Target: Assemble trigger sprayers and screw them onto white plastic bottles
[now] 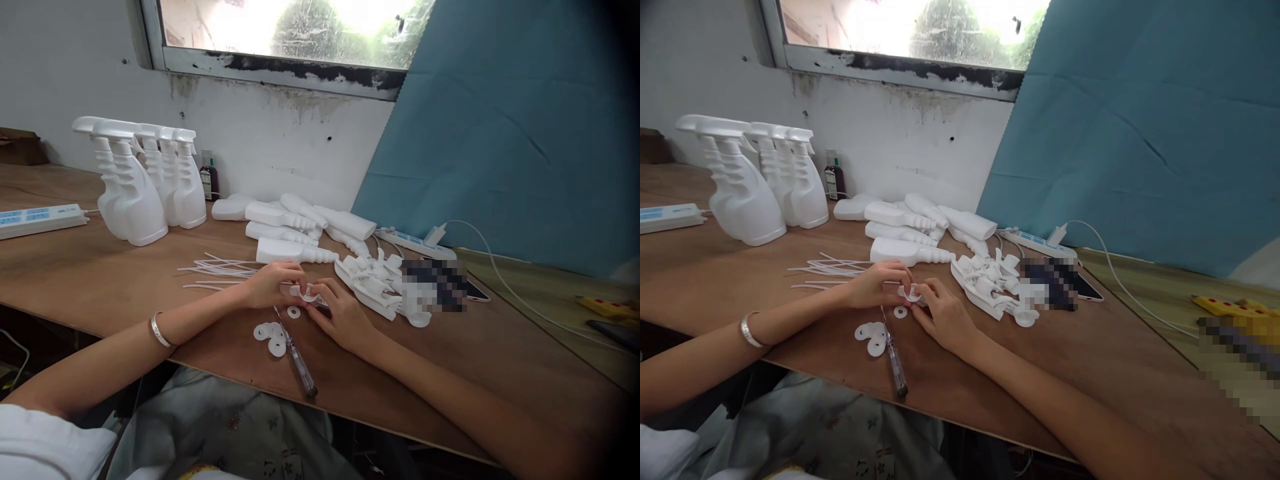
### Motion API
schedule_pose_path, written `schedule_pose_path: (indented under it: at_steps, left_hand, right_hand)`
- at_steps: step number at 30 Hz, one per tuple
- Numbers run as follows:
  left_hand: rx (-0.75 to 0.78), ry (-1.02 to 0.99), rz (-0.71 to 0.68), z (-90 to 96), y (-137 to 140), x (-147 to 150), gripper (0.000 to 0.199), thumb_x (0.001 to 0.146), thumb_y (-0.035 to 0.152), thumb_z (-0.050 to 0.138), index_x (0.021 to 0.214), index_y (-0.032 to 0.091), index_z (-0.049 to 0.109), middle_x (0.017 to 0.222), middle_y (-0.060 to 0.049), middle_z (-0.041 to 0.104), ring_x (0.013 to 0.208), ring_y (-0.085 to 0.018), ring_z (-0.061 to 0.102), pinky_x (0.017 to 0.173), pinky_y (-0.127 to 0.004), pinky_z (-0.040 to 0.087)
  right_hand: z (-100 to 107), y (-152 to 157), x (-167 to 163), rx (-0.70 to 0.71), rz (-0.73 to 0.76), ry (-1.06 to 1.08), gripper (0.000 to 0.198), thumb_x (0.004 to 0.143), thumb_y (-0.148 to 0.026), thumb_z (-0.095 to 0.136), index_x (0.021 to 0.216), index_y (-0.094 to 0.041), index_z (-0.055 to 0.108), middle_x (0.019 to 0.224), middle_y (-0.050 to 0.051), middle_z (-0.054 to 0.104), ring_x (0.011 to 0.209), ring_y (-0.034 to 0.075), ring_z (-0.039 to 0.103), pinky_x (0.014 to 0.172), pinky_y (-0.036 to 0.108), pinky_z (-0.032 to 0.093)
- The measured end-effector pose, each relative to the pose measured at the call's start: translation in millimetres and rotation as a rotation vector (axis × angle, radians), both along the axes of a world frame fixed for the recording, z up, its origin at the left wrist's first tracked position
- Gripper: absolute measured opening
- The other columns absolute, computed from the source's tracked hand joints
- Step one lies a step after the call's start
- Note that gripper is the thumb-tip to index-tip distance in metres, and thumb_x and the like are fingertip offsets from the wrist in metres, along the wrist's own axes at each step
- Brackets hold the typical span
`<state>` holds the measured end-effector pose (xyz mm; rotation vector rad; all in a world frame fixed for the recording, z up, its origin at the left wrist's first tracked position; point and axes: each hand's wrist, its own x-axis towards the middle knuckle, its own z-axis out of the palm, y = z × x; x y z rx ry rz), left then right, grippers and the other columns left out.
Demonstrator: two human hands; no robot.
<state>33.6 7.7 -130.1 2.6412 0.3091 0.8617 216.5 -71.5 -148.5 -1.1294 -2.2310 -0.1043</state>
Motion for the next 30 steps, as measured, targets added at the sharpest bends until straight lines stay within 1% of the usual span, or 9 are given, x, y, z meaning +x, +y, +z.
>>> schedule_pose_path:
  at_steps: [3, 6, 10, 14, 21, 27, 30]
  left_hand:
    - [0.181, 0.062, 0.059, 0.5, 0, -1, 0.023, 0.077, 0.040, 0.059, 0.075, 0.016, 0.059, 0.086, -0.004, 0.061, 0.082, -0.016, 0.053, 0.077, -0.028, 0.037]
    - [0.344, 0.095, 0.096, 1.2, -1, -2, 0.027, 0.081, 0.043, 0.054, 0.077, 0.017, 0.059, 0.088, -0.003, 0.062, 0.082, -0.016, 0.053, 0.074, -0.028, 0.034]
    - [0.442, 0.105, 0.102, 2.2, -2, -2, 0.028, 0.083, 0.043, 0.050, 0.079, 0.018, 0.060, 0.087, -0.003, 0.063, 0.081, -0.016, 0.052, 0.073, -0.028, 0.033]
    - [0.489, 0.090, 0.102, 0.8, 0, -2, 0.027, 0.084, 0.042, 0.048, 0.078, 0.019, 0.061, 0.086, -0.002, 0.065, 0.080, -0.015, 0.052, 0.072, -0.028, 0.032]
    - [0.514, 0.130, 0.131, 0.6, 5, -1, 0.024, 0.088, 0.036, 0.045, 0.082, 0.019, 0.061, 0.091, -0.002, 0.065, 0.083, -0.015, 0.051, 0.072, -0.029, 0.031]
    - [0.496, 0.188, 0.147, 2.0, 3, -1, 0.025, 0.090, 0.035, 0.041, 0.086, 0.018, 0.059, 0.095, -0.004, 0.063, 0.085, -0.016, 0.051, 0.074, -0.029, 0.031]
    - [0.490, 0.196, 0.150, 1.7, 3, -1, 0.026, 0.090, 0.034, 0.039, 0.085, 0.019, 0.059, 0.095, -0.005, 0.063, 0.084, -0.016, 0.052, 0.074, -0.029, 0.031]
  right_hand:
    - [0, -1, 0, 0.037, -0.015, -0.032, 0.012, 0.084, -0.020, 0.047, 0.096, -0.021, 0.049, 0.092, 0.007, 0.054, 0.083, 0.020, 0.055, 0.070, 0.033, 0.049]
    - [0, -1, 1, 0.055, -0.004, -0.047, 0.012, 0.086, -0.021, 0.045, 0.097, -0.020, 0.050, 0.091, 0.007, 0.055, 0.081, 0.019, 0.056, 0.068, 0.032, 0.049]
    - [-2, 2, 5, 0.056, 0.030, -0.037, 0.012, 0.087, -0.020, 0.045, 0.097, -0.020, 0.051, 0.091, 0.007, 0.056, 0.081, 0.018, 0.057, 0.070, 0.031, 0.049]
    - [-1, 6, 7, 0.057, 0.073, -0.008, 0.012, 0.087, -0.021, 0.046, 0.097, -0.020, 0.052, 0.092, 0.006, 0.057, 0.081, 0.017, 0.058, 0.070, 0.030, 0.049]
    - [3, 14, 6, 0.000, 0.077, 0.058, 0.009, 0.087, -0.029, 0.048, 0.088, -0.021, 0.051, 0.086, 0.004, 0.056, 0.075, 0.015, 0.057, 0.067, 0.028, 0.048]
    - [-3, 17, 10, 0.020, 0.072, 0.080, 0.009, 0.086, -0.029, 0.048, 0.092, -0.022, 0.049, 0.087, 0.003, 0.057, 0.076, 0.016, 0.059, 0.067, 0.030, 0.049]
    - [-8, 17, 12, 0.008, 0.069, 0.124, 0.012, 0.085, -0.029, 0.050, 0.096, -0.023, 0.047, 0.088, 0.003, 0.059, 0.078, 0.016, 0.061, 0.067, 0.030, 0.051]
